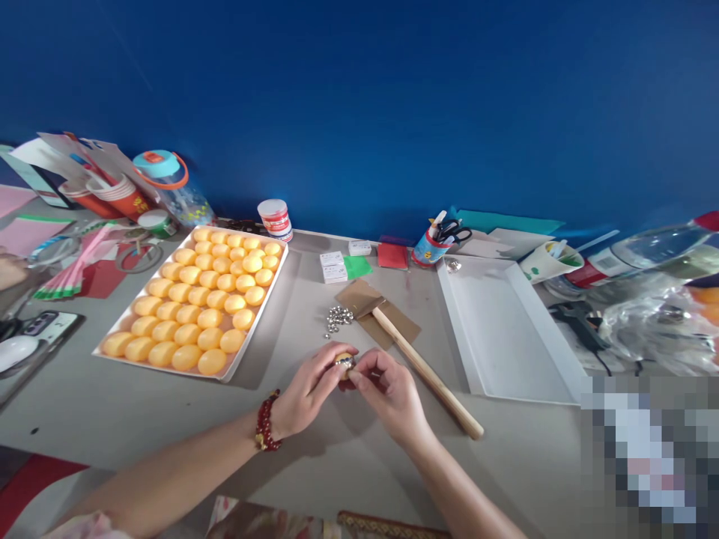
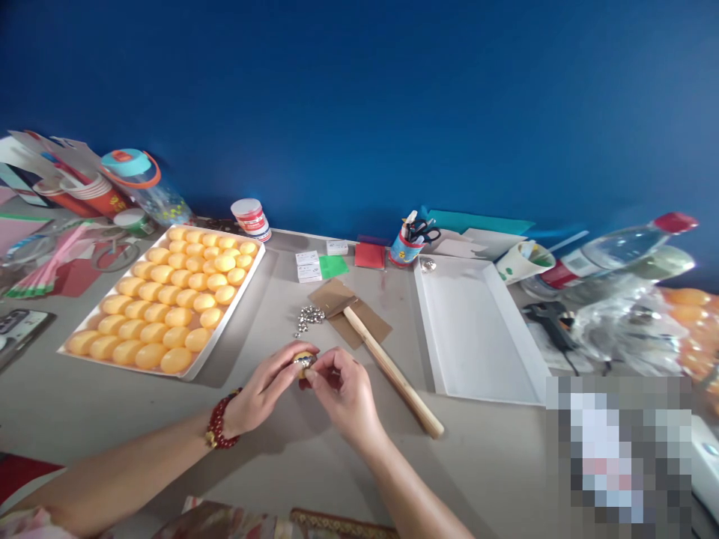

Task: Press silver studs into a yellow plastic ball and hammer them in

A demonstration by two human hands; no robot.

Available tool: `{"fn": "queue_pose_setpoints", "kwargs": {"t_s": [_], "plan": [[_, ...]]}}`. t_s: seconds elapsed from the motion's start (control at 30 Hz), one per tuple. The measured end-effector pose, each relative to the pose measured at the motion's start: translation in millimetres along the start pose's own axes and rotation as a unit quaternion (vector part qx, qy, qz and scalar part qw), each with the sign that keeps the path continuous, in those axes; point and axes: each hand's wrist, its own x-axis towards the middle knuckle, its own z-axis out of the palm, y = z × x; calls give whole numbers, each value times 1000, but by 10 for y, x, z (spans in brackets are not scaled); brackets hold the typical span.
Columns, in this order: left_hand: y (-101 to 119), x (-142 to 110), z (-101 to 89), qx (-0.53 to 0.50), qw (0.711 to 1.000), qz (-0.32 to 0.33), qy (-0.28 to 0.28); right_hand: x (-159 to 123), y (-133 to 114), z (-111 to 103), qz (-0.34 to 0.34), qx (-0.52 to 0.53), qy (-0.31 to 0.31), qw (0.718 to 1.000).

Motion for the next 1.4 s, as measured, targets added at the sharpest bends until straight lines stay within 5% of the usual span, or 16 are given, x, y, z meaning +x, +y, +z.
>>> {"fn": "queue_pose_setpoints", "kwargs": {"t_s": [0.5,0.63,0.77,0.83,0.97,1.1,1.27,1.4], "plan": [[-11,-3,4,-97,995,-31,0,-21,-67,-8,15,77,-9,997],[-48,10,39,-281,956,-82,-22,-25,-84,-60,-1,58,26,998],[-53,35,55,-390,913,-110,-32,60,-74,-240,-28,-125,65,990],[-52,47,51,-416,903,-104,-35,123,-69,-380,-64,-300,64,949],[-48,67,31,-419,903,-80,-42,202,-17,-649,-122,-551,87,821],[-73,78,24,-431,898,-75,-38,195,62,-766,-68,-620,68,779],[-150,97,39,-465,879,-101,7,181,58,-734,-67,-616,87,780],[-166,144,25,-464,875,-116,71,171,-57,-684,-85,-544,98,829]]}}
